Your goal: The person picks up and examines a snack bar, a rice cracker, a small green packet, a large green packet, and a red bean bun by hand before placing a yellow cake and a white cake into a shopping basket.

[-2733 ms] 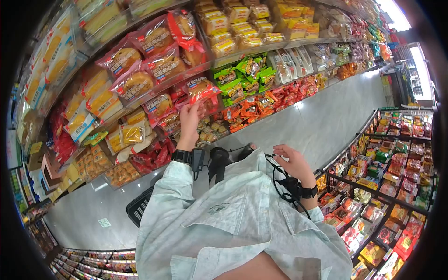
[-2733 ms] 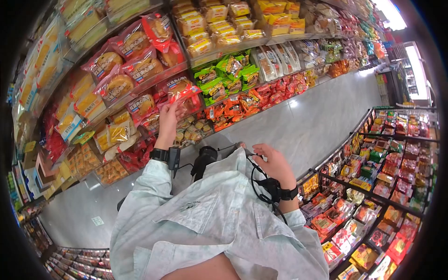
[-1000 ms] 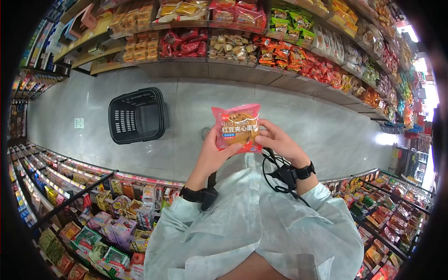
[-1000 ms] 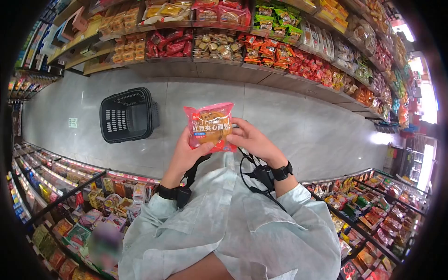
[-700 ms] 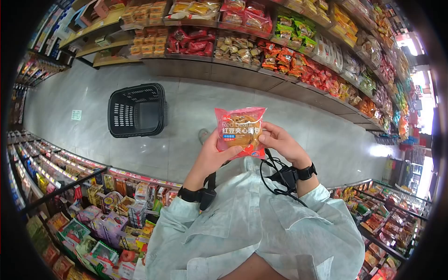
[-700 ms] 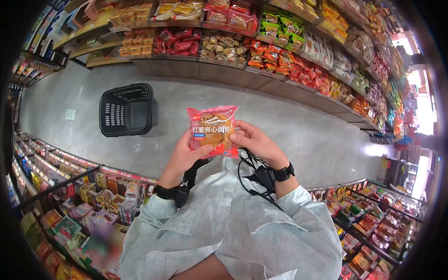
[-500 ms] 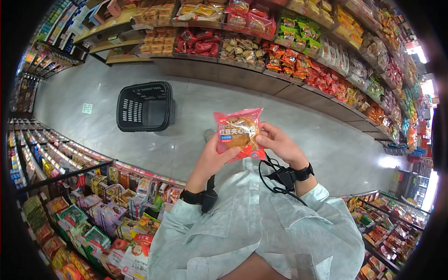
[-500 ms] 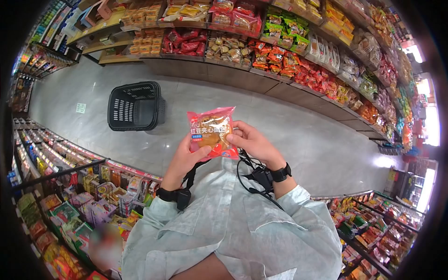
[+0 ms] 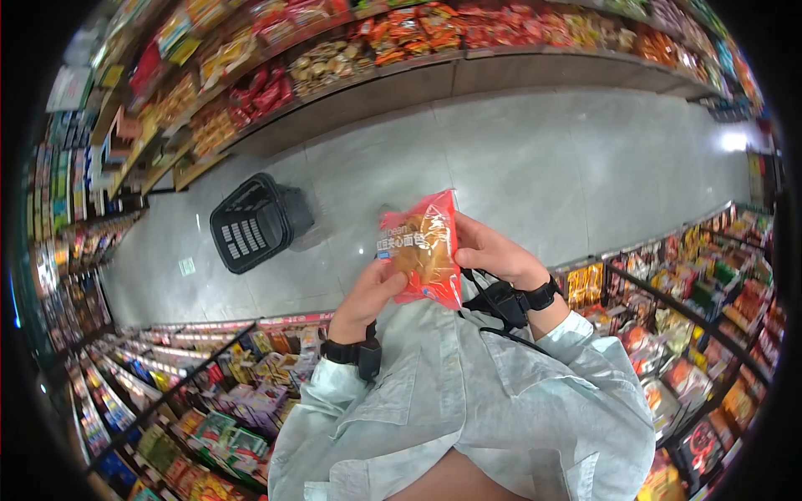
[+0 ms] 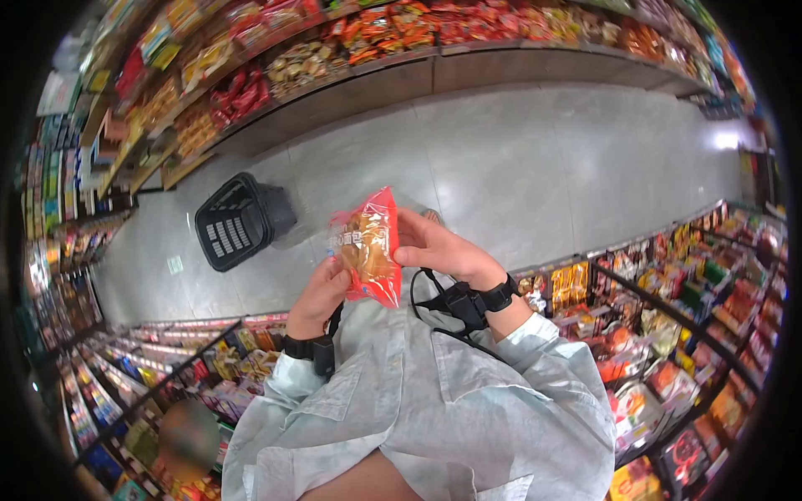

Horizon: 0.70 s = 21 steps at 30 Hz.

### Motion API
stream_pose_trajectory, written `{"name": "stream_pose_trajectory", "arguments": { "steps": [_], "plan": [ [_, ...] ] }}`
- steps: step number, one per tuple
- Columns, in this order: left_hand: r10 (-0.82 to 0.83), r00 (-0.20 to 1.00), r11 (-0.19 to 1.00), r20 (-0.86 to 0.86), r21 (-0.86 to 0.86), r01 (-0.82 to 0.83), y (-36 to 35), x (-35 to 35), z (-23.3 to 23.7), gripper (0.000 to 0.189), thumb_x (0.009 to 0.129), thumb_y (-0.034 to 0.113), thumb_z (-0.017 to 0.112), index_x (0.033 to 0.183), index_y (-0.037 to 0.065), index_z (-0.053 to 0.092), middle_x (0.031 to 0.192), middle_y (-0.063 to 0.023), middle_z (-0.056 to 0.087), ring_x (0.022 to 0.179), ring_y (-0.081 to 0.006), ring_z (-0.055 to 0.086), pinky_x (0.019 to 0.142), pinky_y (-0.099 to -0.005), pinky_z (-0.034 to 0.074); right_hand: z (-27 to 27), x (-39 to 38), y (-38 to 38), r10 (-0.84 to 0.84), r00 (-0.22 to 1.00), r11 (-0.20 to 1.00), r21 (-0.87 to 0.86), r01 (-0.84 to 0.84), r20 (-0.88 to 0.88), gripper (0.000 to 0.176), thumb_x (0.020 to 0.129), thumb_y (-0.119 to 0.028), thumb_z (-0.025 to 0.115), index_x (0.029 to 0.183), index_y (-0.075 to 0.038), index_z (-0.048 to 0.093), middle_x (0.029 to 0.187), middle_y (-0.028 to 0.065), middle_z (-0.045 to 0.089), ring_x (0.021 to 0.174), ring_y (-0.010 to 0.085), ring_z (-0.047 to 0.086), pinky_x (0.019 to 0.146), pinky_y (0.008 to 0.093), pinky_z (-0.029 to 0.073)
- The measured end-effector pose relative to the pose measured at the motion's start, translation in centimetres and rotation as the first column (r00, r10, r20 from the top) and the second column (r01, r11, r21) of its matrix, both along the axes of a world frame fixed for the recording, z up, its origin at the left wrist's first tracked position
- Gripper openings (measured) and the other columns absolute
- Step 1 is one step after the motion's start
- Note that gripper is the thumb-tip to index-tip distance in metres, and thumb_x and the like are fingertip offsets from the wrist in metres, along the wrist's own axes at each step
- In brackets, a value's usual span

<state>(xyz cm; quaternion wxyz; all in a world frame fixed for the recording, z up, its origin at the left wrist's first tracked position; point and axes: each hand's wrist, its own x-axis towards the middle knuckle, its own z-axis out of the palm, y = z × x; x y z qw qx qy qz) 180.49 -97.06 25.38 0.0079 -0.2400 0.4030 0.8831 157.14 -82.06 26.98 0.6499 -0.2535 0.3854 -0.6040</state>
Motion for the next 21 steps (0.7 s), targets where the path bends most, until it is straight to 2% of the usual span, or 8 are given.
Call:
{"name": "stream_pose_trajectory", "arguments": {
  "steps": [2, 5, 6, 7, 10, 13, 21],
  "plan": [
    [-0.243, 0.97, 0.969, -0.023, 0.034, 0.244, -0.5, -2.2, 0.7, 0.06, 0.103, 0.026, 0.069, 0.152, 0.0, 0.046, 0.143, -0.0072, 0.061, 0.129, -0.0171, 0.058, 0.111, -0.0373, 0.046, -0.5, -0.3, 2.5, -0.023, 0.997, 1.0, -0.015, 0.025, 0.075, 0.098, 0.093, -0.05, 0.078, 0.161, 0.001, 0.029, 0.157, 0.0139, 0.047, 0.143, 0.0228, 0.047, 0.119, 0.0391, 0.039],
    [-0.422, 0.902, 0.903, -0.096, 0.05, 0.427, 0.0, -5.9, 1.5, 0.061, 0.101, 0.025, 0.073, 0.15, 0.0, 0.049, 0.141, -0.007, 0.062, 0.128, -0.0165, 0.058, 0.109, -0.0366, 0.047, -2.3, 0.1, 5.9, -0.088, 0.975, 0.995, -0.038, 0.097, 0.204, 0.109, 0.086, -0.061, 0.08, 0.161, 0.002, 0.03, 0.157, 0.0126, 0.047, 0.143, 0.0221, 0.047, 0.118, 0.0376, 0.039],
    [-0.442, 0.892, 0.894, -0.098, 0.038, 0.447, 0.5, -6.9, 1.9, 0.061, 0.1, 0.024, 0.074, 0.149, 0.0, 0.05, 0.14, -0.0068, 0.062, 0.127, -0.0163, 0.059, 0.109, -0.0364, 0.048, -2.1, 0.2, 6.3, -0.114, 0.963, 0.99, -0.048, 0.129, 0.246, 0.112, 0.085, -0.064, 0.081, 0.161, 0.002, 0.031, 0.156, 0.0121, 0.048, 0.143, 0.0218, 0.047, 0.118, 0.037, 0.039],
    [-0.462, 0.881, 0.884, -0.1, 0.025, 0.466, 0.9, -7.9, 2.2, 0.061, 0.099, 0.023, 0.076, 0.149, 0.0, 0.051, 0.14, -0.0065, 0.063, 0.127, -0.0161, 0.059, 0.108, -0.0362, 0.048, -1.6, -0.1, 7.0, -0.165, 0.965, 0.986, 0.068, 0.154, 0.202, 0.115, 0.082, -0.065, 0.082, 0.16, 0.003, 0.032, 0.154, 0.0113, 0.049, 0.141, 0.0205, 0.048, 0.116, 0.0364, 0.041],
    [-0.492, 0.869, 0.87, -0.053, -0.007, 0.492, 1.6, -9.7, 3.0, 0.06, 0.096, 0.02, 0.079, 0.146, 0.0, 0.053, 0.137, -0.0057, 0.064, 0.124, -0.0157, 0.06, 0.107, -0.0357, 0.049, 0.2, -0.7, 8.6, -0.252, 0.952, 0.968, 0.036, 0.25, 0.174, 0.11, 0.082, -0.061, 0.085, 0.158, 0.002, 0.036, 0.15, 0.0101, 0.053, 0.137, 0.0195, 0.051, 0.113, 0.0363, 0.042],
    [-0.533, 0.843, 0.845, -0.076, -0.001, 0.534, 1.8, -10.6, 3.0, 0.06, 0.094, 0.02, 0.081, 0.144, 0.001, 0.054, 0.135, -0.0052, 0.065, 0.122, -0.0156, 0.061, 0.106, -0.0358, 0.049, 1.4, -1.5, 9.1, -0.225, 0.97, 0.974, 0.014, 0.225, 0.09, 0.105, 0.081, -0.054, 0.088, 0.156, 0.001, 0.039, 0.146, 0.0087, 0.057, 0.132, 0.0186, 0.054, 0.111, 0.0356, 0.044],
    [-0.524, 0.851, 0.851, -0.04, -0.004, 0.525, 1.1, -10.2, 2.5, 0.062, 0.095, 0.022, 0.081, 0.145, 0.001, 0.052, 0.134, -0.005, 0.065, 0.121, -0.0156, 0.061, 0.104, -0.0355, 0.05, 0.8, -1.0, 7.3, -0.235, 0.964, 0.971, -0.012, 0.238, 0.123, 0.095, 0.085, -0.041, 0.086, 0.156, 0.0, 0.038, 0.141, 0.0069, 0.059, 0.127, 0.0162, 0.056, 0.109, 0.0337, 0.045]
  ]
}}
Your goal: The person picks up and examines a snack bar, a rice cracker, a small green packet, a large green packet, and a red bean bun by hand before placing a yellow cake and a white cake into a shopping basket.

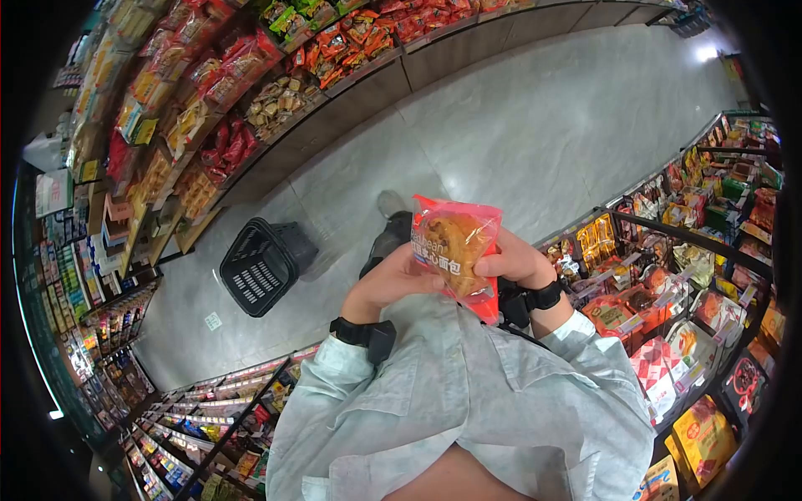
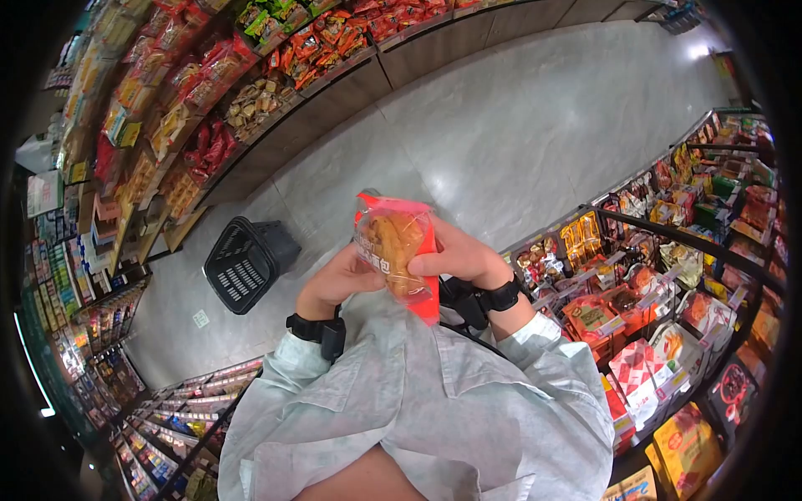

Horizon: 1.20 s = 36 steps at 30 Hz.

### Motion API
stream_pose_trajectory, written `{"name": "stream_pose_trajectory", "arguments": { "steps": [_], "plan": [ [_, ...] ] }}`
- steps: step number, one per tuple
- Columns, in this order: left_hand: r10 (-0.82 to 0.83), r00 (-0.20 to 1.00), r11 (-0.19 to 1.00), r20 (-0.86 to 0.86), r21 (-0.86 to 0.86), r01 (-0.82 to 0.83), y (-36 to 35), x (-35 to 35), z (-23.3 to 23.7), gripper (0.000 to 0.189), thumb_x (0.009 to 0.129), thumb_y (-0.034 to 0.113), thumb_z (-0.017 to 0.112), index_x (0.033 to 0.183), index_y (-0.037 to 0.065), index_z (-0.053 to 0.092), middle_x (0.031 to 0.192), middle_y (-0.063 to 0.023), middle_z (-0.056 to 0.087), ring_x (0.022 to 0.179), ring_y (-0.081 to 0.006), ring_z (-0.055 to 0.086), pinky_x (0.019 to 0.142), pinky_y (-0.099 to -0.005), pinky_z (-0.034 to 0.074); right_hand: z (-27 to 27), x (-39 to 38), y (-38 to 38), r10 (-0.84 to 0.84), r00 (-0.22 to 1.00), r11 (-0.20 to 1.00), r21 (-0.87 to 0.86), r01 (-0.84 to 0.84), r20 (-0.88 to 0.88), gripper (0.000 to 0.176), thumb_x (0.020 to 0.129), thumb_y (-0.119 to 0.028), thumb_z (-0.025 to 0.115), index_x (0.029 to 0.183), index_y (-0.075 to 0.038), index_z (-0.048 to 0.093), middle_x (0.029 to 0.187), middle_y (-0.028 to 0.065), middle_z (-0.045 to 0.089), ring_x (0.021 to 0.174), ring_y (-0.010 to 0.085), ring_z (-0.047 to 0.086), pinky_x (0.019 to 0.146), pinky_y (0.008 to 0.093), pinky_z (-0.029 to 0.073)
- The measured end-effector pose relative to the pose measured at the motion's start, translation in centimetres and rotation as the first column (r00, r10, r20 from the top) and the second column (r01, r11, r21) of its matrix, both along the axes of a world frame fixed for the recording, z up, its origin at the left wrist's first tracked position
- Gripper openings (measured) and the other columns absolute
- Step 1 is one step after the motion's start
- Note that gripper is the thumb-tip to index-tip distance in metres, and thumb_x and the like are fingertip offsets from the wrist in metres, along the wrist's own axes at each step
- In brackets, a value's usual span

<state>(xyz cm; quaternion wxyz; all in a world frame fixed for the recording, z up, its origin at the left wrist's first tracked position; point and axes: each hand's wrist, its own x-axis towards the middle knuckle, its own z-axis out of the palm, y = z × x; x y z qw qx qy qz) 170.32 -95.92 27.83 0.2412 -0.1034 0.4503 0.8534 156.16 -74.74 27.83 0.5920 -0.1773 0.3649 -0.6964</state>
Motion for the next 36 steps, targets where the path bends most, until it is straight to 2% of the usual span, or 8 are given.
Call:
{"name": "stream_pose_trajectory", "arguments": {
  "steps": [12, 15, 17, 21, 24, 30, 33, 36],
  "plan": [
    [0.112, 0.993, 0.984, -0.041, 0.144, -0.105, -10.6, -0.1, -2.4, 0.064, 0.098, 0.019, 0.077, 0.151, 0.002, 0.046, 0.139, -0.0054, 0.061, 0.124, -0.016, 0.06, 0.107, -0.0363, 0.049, -0.4, -0.5, -11.2, -0.042, 0.999, 0.986, 0.162, 0.042, -0.005, 0.075, 0.099, -0.033, 0.074, 0.155, 0.0, 0.039, 0.144, 0.008, 0.057, 0.129, 0.0163, 0.056, 0.11, 0.0346, 0.046],
    [0.214, 0.977, 0.977, 0.02, -0.003, -0.214, -16.4, 0.1, -1.0, 0.064, 0.098, 0.02, 0.077, 0.152, 0.002, 0.047, 0.139, -0.0046, 0.061, 0.128, -0.0156, 0.058, 0.109, -0.0351, 0.047, 0.1, -1.4, -17.6, -0.074, 0.991, 0.98, 0.176, 0.093, -0.112, 0.074, 0.1, -0.036, 0.072, 0.157, -0.001, 0.038, 0.147, 0.0082, 0.056, 0.134, 0.0177, 0.055, 0.113, 0.036, 0.046],
    [0.287, 0.952, 0.941, -0.111, -0.151, -0.301, -20.9, 0.8, -1.5, 0.063, 0.1, 0.018, 0.073, 0.153, 0.001, 0.044, 0.141, -0.0045, 0.06, 0.128, -0.0156, 0.058, 0.11, -0.0351, 0.047, -0.3, -1.9, -22.0, -0.07, 0.98, 0.982, 0.16, 0.1, -0.186, 0.075, 0.101, -0.036, 0.072, 0.157, -0.001, 0.038, 0.148, 0.0083, 0.056, 0.136, 0.0183, 0.054, 0.113, 0.0361, 0.045],
    [0.406, 0.869, 0.844, -0.282, -0.25, -0.475, -28.6, 4.1, -2.4, 0.062, 0.102, 0.017, 0.071, 0.154, 0.0, 0.042, 0.141, -0.0065, 0.059, 0.128, -0.0165, 0.058, 0.106, -0.0345, 0.051, 2.1, -2.0, -31.6, 0.158, 0.925, 0.933, 0.358, -0.026, -0.346, 0.068, 0.098, -0.014, 0.076, 0.155, -0.003, 0.04, 0.147, 0.0075, 0.056, 0.133, 0.0187, 0.057, 0.111, 0.0366, 0.048],
    [0.46, 0.873, 0.841, -0.162, -0.234, -0.487, -33.3, 5.8, -3.0, 0.062, 0.102, 0.017, 0.07, 0.155, 0.001, 0.041, 0.14, -0.007, 0.059, 0.128, -0.0164, 0.058, 0.106, -0.034, 0.051, 1.9, -1.4, -37.7, 0.21, 0.884, 0.928, 0.371, -0.046, -0.417, 0.06, 0.095, -0.006, 0.077, 0.147, 0.0, 0.048, 0.14, 0.0086, 0.061, 0.124, 0.0156, 0.062, 0.104, 0.0324, 0.052],
    [0.618, 0.786, 0.784, 0.017, -0.08, -0.615, -36.8, 4.5, -5.3, 0.057, 0.106, 0.014, 0.064, 0.156, 0.004, 0.039, 0.14, -0.0077, 0.06, 0.127, -0.0161, 0.06, 0.105, -0.0339, 0.052, 1.0, -3.7, -44.5, 0.314, 0.809, 0.872, 0.489, -0.038, -0.497, 0.057, 0.096, -0.011, 0.079, 0.143, 0.003, 0.049, 0.118, 0.0074, 0.071, 0.105, 0.0134, 0.069, 0.09, 0.0299, 0.057],
    [0.622, 0.781, 0.781, 0.059, -0.126, -0.612, -38.9, 1.9, -5.6, 0.058, 0.108, 0.013, 0.061, 0.158, 0.002, 0.034, 0.141, -0.0105, 0.059, 0.125, -0.0179, 0.061, 0.104, -0.0355, 0.053, -0.2, -7.0, -47.1, 0.367, 0.741, 0.843, 0.538, -0.008, -0.563, 0.059, 0.096, -0.015, 0.079, 0.143, 0.004, 0.049, 0.114, 0.0081, 0.073, 0.104, 0.0135, 0.069, 0.087, 0.0295, 0.056],
    [0.596, 0.803, 0.795, 0.018, -0.15, -0.588, -41.9, -1.9, -7.3, 0.064, 0.107, 0.015, 0.062, 0.159, 0.001, 0.028, 0.141, -0.0134, 0.059, 0.122, -0.0188, 0.062, 0.102, -0.0358, 0.054, -1.9, -10.8, -50.2, 0.3, 0.814, 0.846, 0.533, 0.013, -0.497, 0.055, 0.1, -0.012, 0.074, 0.147, 0.001, 0.048, 0.116, 0.0083, 0.072, 0.1, 0.0117, 0.067, 0.086, 0.0299, 0.055]
  ]
}}
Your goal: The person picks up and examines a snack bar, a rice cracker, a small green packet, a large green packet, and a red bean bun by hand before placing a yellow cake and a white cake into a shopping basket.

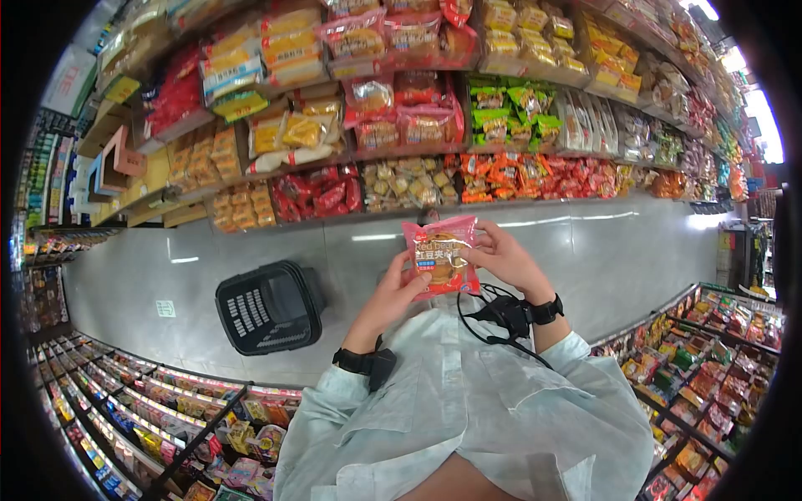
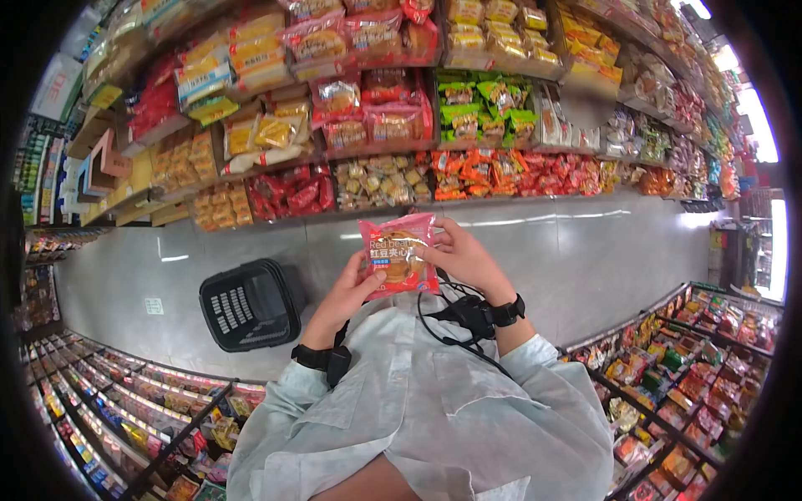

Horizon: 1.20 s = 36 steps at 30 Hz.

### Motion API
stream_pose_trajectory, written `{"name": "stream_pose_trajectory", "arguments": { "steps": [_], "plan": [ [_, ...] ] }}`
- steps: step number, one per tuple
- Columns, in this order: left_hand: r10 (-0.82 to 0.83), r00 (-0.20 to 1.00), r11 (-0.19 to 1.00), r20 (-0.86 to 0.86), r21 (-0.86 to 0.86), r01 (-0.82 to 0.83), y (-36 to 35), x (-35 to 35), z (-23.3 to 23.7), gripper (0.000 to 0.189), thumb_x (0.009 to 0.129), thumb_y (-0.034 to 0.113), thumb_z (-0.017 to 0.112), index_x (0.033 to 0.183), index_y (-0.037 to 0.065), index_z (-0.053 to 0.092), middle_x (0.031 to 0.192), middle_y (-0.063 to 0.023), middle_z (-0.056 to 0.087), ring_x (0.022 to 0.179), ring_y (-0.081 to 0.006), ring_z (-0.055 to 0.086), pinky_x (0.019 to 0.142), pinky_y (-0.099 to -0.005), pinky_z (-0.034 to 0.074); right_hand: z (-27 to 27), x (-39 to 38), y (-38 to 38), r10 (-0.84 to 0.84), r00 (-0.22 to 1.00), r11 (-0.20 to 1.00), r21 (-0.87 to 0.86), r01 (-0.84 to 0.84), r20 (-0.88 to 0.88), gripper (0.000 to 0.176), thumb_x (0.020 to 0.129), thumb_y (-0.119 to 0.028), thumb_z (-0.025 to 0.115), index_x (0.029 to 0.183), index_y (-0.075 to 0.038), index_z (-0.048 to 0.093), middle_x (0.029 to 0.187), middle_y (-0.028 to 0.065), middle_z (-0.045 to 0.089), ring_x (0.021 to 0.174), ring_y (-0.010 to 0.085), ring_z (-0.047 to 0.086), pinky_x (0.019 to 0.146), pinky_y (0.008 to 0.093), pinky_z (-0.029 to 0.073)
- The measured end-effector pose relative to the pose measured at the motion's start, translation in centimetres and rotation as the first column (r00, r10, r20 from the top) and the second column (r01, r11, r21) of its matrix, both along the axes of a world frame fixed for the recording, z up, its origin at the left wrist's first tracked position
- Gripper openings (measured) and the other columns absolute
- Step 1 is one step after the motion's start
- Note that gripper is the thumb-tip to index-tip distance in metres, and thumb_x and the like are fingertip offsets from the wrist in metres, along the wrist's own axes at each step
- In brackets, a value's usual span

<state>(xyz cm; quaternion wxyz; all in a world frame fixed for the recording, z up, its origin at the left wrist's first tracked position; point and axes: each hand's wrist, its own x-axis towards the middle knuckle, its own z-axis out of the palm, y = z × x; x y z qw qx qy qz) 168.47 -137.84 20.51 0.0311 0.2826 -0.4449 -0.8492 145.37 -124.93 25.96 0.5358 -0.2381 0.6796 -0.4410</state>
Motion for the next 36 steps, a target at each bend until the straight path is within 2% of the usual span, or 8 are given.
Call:
{"name": "stream_pose_trajectory", "arguments": {
  "steps": [5, 8, 11, 14, 17, 21, 27, 36],
  "plan": [
    [0.048, 0.98, 0.983, 0.192, -0.182, -0.013, -7.1, -8.6, 1.4, 0.073, 0.103, 0.017, 0.067, 0.161, 0.0, 0.026, 0.139, -0.0137, 0.06, 0.12, -0.019, 0.063, 0.094, -0.034, 0.056, -2.6, -7.8, -7.9, -0.052, 0.983, 0.982, -0.169, 0.083, 0.176, 0.058, 0.102, -0.012, 0.069, 0.152, 0.0, 0.042, 0.128, 0.0101, 0.069, 0.114, 0.0149, 0.065, 0.097, 0.0306, 0.053],
    [0.183, 0.981, 0.911, 0.058, -0.385, -0.148, -10.8, -14.3, 4.0, 0.08, 0.101, 0.014, 0.069, 0.165, 0.002, 0.022, 0.145, -0.0135, 0.055, 0.124, -0.0214, 0.06, 0.098, -0.0337, 0.053, -3.6, -12.2, -12.8, -0.095, 0.976, 0.952, -0.27, 0.147, 0.195, 0.062, 0.102, -0.011, 0.068, 0.156, 0.0, 0.039, 0.146, 0.013, 0.058, 0.134, 0.0188, 0.055, 0.112, 0.0331, 0.045],
    [0.363, 0.925, 0.784, -0.109, -0.501, -0.367, -13.1, -18.2, 1.2, 0.079, 0.099, 0.014, 0.071, 0.165, 0.004, 0.027, 0.158, -0.0174, 0.044, 0.137, -0.0274, 0.052, 0.108, -0.0351, 0.048, -5.4, -15.9, -16.1, -0.212, 0.973, 0.885, -0.405, 0.231, 0.092, 0.072, 0.099, -0.015, 0.074, 0.156, 0.003, 0.034, 0.151, 0.0194, 0.053, 0.139, 0.0233, 0.052, 0.114, 0.0365, 0.046],
    [0.278, 0.954, 0.638, 0.112, -0.764, -0.096, -14.3, -18.3, -2.5, 0.073, 0.1, 0.02, 0.072, 0.161, 0.002, 0.036, 0.157, -0.0205, 0.047, 0.138, -0.0294, 0.053, 0.109, -0.0368, 0.047, -4.0, -18.0, -16.8, -0.178, 0.984, 0.95, -0.257, 0.177, 0.021, 0.062, 0.099, -0.021, 0.074, 0.151, -0.002, 0.046, 0.151, 0.0156, 0.052, 0.141, 0.0242, 0.05, 0.116, 0.0378, 0.043],
    [0.071, 0.953, 0.864, 0.295, -0.495, 0.089, -14.6, -17.3, -2.0, 0.069, 0.1, 0.027, 0.072, 0.156, 0.0, 0.043, 0.151, -0.0214, 0.053, 0.131, -0.0305, 0.059, 0.108, -0.0377, 0.048, -5.2, -19.6, -16.4, -0.111, 0.993, 0.964, -0.247, 0.099, -0.032, 0.048, 0.1, -0.022, 0.073, 0.142, -0.005, 0.058, 0.141, 0.0121, 0.061, 0.136, 0.0224, 0.055, 0.114, 0.0362, 0.044],
    [0.021, 0.951, 0.939, 0.31, -0.332, 0.088, -15.7, -14.9, -4.0, 0.057, 0.102, 0.028, 0.07, 0.149, 0.001, 0.053, 0.134, -0.0139, 0.066, 0.116, -0.0234, 0.065, 0.101, -0.0359, 0.052, -5.0, -19.9, -16.0, -0.08, 0.991, 0.972, -0.212, 0.102, 0.107, 0.042, 0.103, -0.018, 0.068, 0.141, -0.002, 0.059, 0.133, 0.0112, 0.068, 0.129, 0.0192, 0.061, 0.109, 0.0344, 0.047],
    [0.146, 0.936, 0.96, 0.32, -0.273, -0.057, -19.0, -12.5, -4.4, 0.037, 0.104, 0.022, 0.066, 0.138, 0.007, 0.06, 0.123, -0.0025, 0.069, 0.112, -0.0128, 0.064, 0.095, -0.0302, 0.052, -4.9, -18.2, -17.1, -0.011, 0.988, 0.993, -0.114, 0.029, 0.156, 0.036, 0.106, -0.016, 0.063, 0.139, -0.001, 0.059, 0.133, 0.0103, 0.069, 0.122, 0.0171, 0.064, 0.105, 0.0315, 0.05],
    [0.485, 0.832, 0.855, 0.269, -0.344, -0.387, -28.7, -4.1, -6.6, 0.036, 0.103, 0.013, 0.062, 0.137, 0.003, 0.056, 0.116, -0.0077, 0.068, 0.102, -0.0167, 0.069, 0.086, -0.0293, 0.056, -4.1, -11.8, -20.4, -0.165, 0.98, 0.984, -0.093, 0.155, -0.111, 0.034, 0.103, -0.011, 0.066, 0.135, -0.002, 0.061, 0.127, 0.0092, 0.069, 0.118, 0.0154, 0.064, 0.103, 0.0303, 0.05]
  ]
}}
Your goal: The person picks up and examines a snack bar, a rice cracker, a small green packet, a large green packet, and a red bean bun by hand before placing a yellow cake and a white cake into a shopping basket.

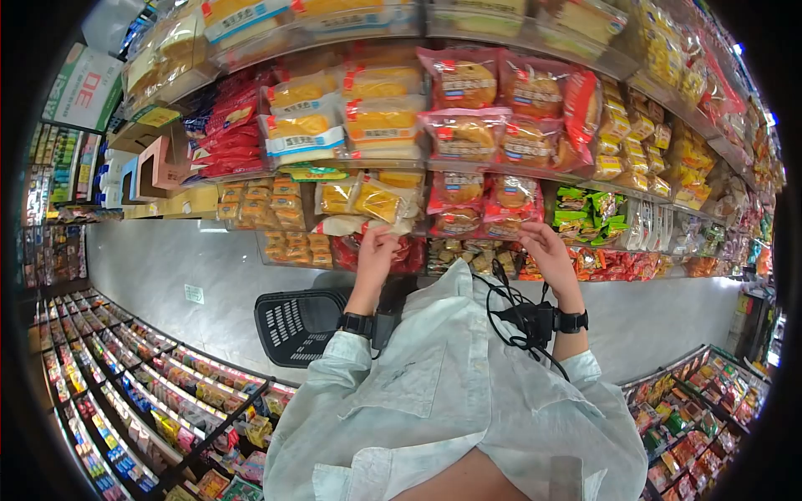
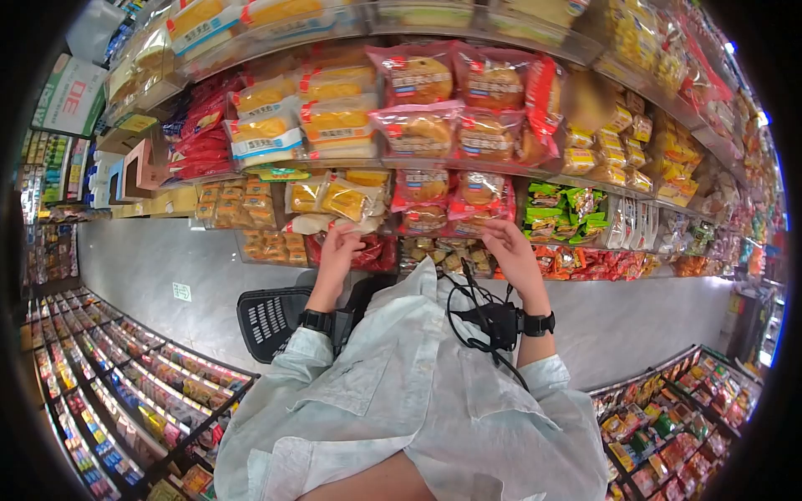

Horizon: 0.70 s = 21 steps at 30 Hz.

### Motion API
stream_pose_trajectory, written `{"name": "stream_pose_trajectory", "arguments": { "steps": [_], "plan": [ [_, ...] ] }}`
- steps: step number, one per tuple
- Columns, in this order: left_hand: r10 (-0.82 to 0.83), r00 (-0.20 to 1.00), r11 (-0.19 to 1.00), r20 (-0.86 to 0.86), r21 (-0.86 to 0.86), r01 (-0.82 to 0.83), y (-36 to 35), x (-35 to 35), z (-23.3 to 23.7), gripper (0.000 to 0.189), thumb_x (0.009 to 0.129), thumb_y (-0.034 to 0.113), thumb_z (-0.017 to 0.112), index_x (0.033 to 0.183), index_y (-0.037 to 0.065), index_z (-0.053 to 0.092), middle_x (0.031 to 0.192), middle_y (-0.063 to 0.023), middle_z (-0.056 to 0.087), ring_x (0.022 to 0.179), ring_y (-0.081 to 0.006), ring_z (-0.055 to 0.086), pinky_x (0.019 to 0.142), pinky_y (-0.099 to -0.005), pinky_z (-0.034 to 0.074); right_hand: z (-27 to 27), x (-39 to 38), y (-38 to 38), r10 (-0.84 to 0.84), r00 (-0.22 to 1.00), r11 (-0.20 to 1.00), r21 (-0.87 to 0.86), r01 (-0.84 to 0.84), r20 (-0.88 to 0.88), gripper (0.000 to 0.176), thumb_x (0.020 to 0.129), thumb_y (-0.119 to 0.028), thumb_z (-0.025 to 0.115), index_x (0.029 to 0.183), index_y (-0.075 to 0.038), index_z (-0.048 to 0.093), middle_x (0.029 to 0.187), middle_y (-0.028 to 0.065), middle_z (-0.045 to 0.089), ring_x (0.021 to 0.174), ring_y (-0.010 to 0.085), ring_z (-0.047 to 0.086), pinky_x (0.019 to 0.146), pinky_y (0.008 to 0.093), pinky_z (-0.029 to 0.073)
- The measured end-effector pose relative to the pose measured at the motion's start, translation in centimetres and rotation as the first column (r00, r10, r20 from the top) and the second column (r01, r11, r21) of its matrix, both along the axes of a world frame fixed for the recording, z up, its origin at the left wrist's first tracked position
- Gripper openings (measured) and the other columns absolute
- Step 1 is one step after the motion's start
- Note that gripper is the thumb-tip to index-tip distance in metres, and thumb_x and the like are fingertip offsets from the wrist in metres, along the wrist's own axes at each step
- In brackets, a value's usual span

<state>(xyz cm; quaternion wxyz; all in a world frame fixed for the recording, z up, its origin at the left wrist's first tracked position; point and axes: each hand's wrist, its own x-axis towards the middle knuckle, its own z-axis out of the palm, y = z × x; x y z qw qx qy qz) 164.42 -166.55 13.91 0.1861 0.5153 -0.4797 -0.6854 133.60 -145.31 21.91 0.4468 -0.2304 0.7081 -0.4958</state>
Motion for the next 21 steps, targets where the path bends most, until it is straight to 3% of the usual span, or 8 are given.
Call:
{"name": "stream_pose_trajectory", "arguments": {
  "steps": [4, 7, 10, 13, 14, 17, 18, 21],
  "plan": [
    [0.069, 0.997, 0.977, 0.02, -0.201, -0.064, -5.5, 3.3, -0.8, 0.038, 0.103, 0.011, 0.062, 0.139, 0.003, 0.054, 0.12, -0.0103, 0.067, 0.1, -0.0175, 0.071, 0.085, -0.0314, 0.058, 2.4, 5.0, -1.3, -0.048, 0.996, 0.997, 0.06, 0.053, -0.069, 0.035, 0.103, -0.01, 0.066, 0.136, -0.001, 0.06, 0.126, 0.0086, 0.07, 0.118, 0.0157, 0.064, 0.101, 0.03, 0.05],
    [0.004, 0.999, 0.993, -0.033, -0.118, -0.008, -8.2, 4.0, 2.5, 0.04, 0.1, 0.013, 0.065, 0.137, 0.0, 0.056, 0.118, -0.0138, 0.07, 0.099, -0.0178, 0.072, 0.08, -0.0327, 0.059, 3.5, 8.8, -1.4, -0.09, 0.989, 0.989, 0.11, 0.103, -0.119, 0.035, 0.103, -0.008, 0.066, 0.136, -0.001, 0.06, 0.126, 0.0087, 0.07, 0.117, 0.0157, 0.064, 0.101, 0.0298, 0.051],
    [-0.127, 0.981, 0.947, 0.146, -0.276, 0.164, -11.2, 4.4, 4.3, 0.04, 0.099, 0.018, 0.067, 0.133, 0.0, 0.06, 0.117, -0.0189, 0.073, 0.096, -0.0285, 0.076, 0.08, -0.041, 0.06, 4.7, 12.8, -0.4, -0.138, 0.979, 0.982, 0.111, 0.156, -0.152, 0.034, 0.102, -0.006, 0.065, 0.135, 0.001, 0.06, 0.125, 0.0095, 0.07, 0.116, 0.0155, 0.064, 0.101, 0.0298, 0.051],
    [-0.107, 0.849, 0.545, 0.517, -0.684, 0.485, -13.9, 4.9, -0.5, 0.044, 0.096, 0.026, 0.069, 0.131, 0.0, 0.063, 0.113, -0.0238, 0.074, 0.094, -0.0403, 0.074, 0.083, -0.0492, 0.059, 5.8, 16.5, 1.1, -0.218, 0.967, 0.957, 0.165, 0.239, -0.133, 0.031, 0.102, -0.005, 0.066, 0.133, 0.001, 0.062, 0.123, 0.0097, 0.07, 0.116, 0.0149, 0.065, 0.102, 0.0296, 0.051],
    [-0.178, 0.801, 0.574, 0.572, -0.601, 0.557, -14.5, 4.8, -1.2, 0.049, 0.093, 0.031, 0.07, 0.133, 0.003, 0.064, 0.112, -0.025, 0.074, 0.097, -0.0464, 0.072, 0.086, -0.0546, 0.058, 6.0, 17.6, 1.8, -0.239, 0.96, 0.949, 0.176, 0.263, -0.144, 0.031, 0.102, -0.005, 0.066, 0.132, 0.001, 0.062, 0.123, 0.0095, 0.071, 0.115, 0.0147, 0.065, 0.101, 0.0295, 0.051],
    [-0.334, 0.709, 0.654, 0.621, -0.388, 0.649, -15.0, 3.4, 0.3, 0.048, 0.093, 0.033, 0.071, 0.131, 0.004, 0.067, 0.107, -0.0183, 0.077, 0.102, -0.0393, 0.073, 0.089, -0.0494, 0.058, 6.5, 20.7, 4.1, -0.335, 0.927, 0.909, 0.199, 0.365, -0.168, 0.031, 0.102, -0.005, 0.066, 0.132, 0.001, 0.062, 0.122, 0.0087, 0.071, 0.115, 0.0142, 0.065, 0.1, 0.0291, 0.051],
    [-0.323, 0.697, 0.62, 0.64, -0.413, 0.667, -14.8, 3.1, -0.1, 0.048, 0.092, 0.034, 0.072, 0.13, 0.004, 0.068, 0.101, -0.0161, 0.079, 0.1, -0.0381, 0.074, 0.086, -0.0489, 0.058, 6.6, 21.4, 4.8, -0.363, 0.915, 0.896, 0.204, 0.395, -0.175, 0.03, 0.102, -0.005, 0.065, 0.132, 0.001, 0.062, 0.122, 0.0084, 0.071, 0.115, 0.0141, 0.065, 0.1, 0.0289, 0.051],
    [-0.382, 0.744, 0.657, 0.549, -0.405, 0.636, -14.7, 3.1, -1.0, 0.048, 0.091, 0.029, 0.074, 0.131, 0.003, 0.067, 0.108, -0.0184, 0.078, 0.096, -0.0399, 0.074, 0.084, -0.0507, 0.058, 6.6, 23.2, 6.3, -0.411, 0.896, 0.875, 0.205, 0.439, -0.165, 0.03, 0.103, -0.006, 0.065, 0.132, 0.0, 0.063, 0.121, 0.008, 0.071, 0.114, 0.0138, 0.065, 0.099, 0.0287, 0.051]
  ]
}}
